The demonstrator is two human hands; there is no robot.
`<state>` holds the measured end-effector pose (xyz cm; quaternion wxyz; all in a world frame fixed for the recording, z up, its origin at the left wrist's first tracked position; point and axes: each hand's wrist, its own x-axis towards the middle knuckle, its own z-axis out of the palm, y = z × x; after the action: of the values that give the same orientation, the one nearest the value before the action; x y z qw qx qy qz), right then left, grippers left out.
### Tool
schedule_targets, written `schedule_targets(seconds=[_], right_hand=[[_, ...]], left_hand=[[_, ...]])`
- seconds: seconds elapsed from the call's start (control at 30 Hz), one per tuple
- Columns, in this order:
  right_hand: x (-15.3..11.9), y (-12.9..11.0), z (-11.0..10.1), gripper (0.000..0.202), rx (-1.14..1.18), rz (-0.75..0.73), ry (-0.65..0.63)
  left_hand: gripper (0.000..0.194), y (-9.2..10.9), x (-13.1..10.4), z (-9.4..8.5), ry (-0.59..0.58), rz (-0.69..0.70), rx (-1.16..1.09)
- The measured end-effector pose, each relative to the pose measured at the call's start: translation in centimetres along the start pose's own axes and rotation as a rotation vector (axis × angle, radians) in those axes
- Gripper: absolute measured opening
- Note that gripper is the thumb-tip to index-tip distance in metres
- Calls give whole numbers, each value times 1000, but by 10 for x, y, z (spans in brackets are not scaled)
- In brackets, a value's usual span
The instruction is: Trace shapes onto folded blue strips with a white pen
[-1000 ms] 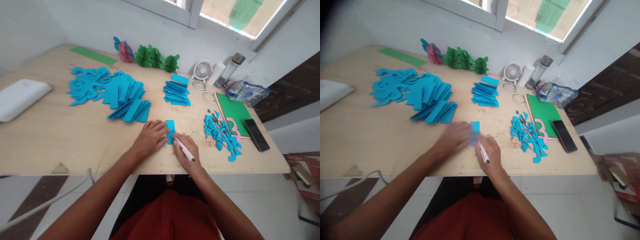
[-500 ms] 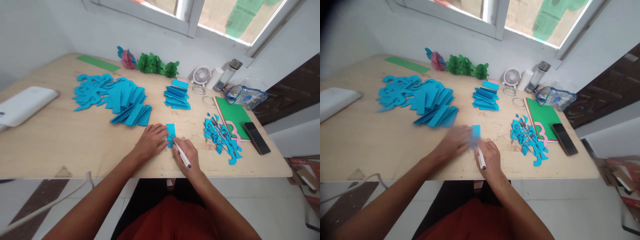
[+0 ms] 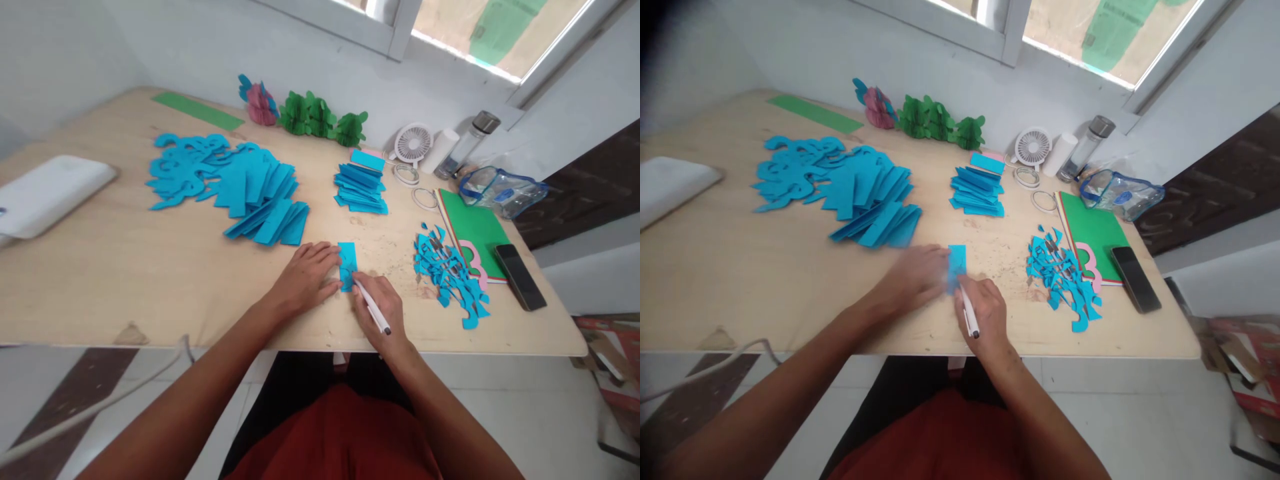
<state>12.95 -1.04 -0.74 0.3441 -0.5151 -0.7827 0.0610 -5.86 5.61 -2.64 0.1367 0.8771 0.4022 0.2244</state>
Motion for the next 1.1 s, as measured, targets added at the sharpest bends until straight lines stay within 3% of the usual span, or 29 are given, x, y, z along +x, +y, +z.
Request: schedule_targets(seconds=[0.37,0.63,0.83,1.1], right_hand=[[4,-5,-4,26,52,50,-22],[21,-1,1,18,490,440,43],[29,-5,12,11,522,490,20],[31,-9,12,8,437,470,22]], left_hand=[[30,0,-2,-1,4,-10,-8],[29,3,-3,-3,6,-44,-20],[30,4,-3,-4,-14,-58,-56],[29,5,-3,-7,-20,-67,-55]])
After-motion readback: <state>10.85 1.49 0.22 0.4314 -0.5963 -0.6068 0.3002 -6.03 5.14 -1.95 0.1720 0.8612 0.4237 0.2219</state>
